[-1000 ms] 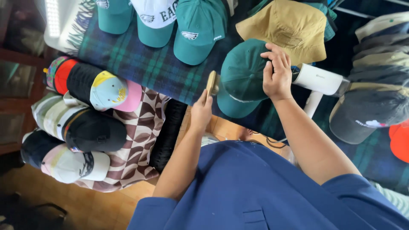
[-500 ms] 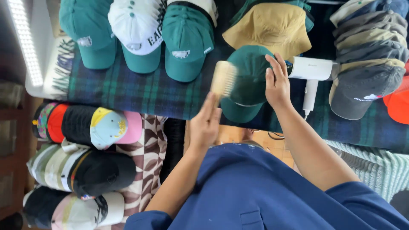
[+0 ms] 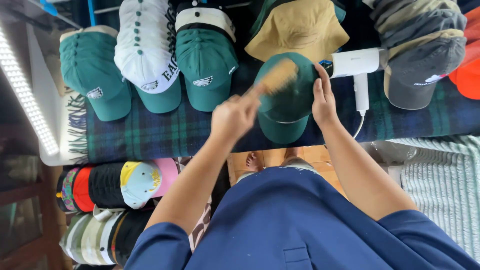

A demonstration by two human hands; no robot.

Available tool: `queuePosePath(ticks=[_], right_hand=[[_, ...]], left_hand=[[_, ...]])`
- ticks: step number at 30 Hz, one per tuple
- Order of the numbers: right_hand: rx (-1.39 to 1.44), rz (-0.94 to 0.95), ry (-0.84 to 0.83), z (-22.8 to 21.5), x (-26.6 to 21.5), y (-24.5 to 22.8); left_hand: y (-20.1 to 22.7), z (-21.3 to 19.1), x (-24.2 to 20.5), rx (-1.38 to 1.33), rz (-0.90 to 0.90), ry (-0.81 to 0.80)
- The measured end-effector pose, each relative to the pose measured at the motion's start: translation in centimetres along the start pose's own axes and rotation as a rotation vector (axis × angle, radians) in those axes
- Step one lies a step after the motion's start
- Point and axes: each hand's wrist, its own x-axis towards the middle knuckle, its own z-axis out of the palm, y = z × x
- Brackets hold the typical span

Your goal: Brushing, steaming, and shaping a baseball cap using a wooden form

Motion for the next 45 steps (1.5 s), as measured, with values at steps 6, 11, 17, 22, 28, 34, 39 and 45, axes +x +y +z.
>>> queuePosePath(ticks=[6,11,17,22,28,34,39,45], right_hand=[[-0.123,0.188,-0.166,-1.2,-3.3,-4.0],[-0.199,0.261,-0.197,-1.5,-3.1,-4.1],[-0.174,0.333,-0.25,-1.3,-1.7,-4.5],[-0.2,0.317,-0.288,-1.9,-2.1,-4.0],[-0.151,0.265,-0.285,-2.0,-2.6,-3.7],[-0.231,0.118,-0.331,-2.3,-1.3,-3.5],[-0.29,0.084,-0.361,-2.5,-1.6,0.7],[-0.359,0.15,-0.415,-2.8,-0.5,-4.1]], left_hand=[[2.6,-2.3,5.7,-0.4,-0.039,-0.214],[-2.4,0.0,8.5,-0.168,-0.023,-0.491],[1.5,-2.4,10.8,-0.342,-0.062,-0.579],[-1.2,-2.7,9.1,-0.444,-0.12,-0.502],[1.2,-2.5,6.8,-0.5,-0.069,-0.232],[-1.5,0.5,5.5,-0.318,-0.244,-0.261],[3.4,-2.8,8.6,-0.392,-0.058,-0.468],[1.3,-1.6,13.8,-0.095,-0.291,-0.539]])
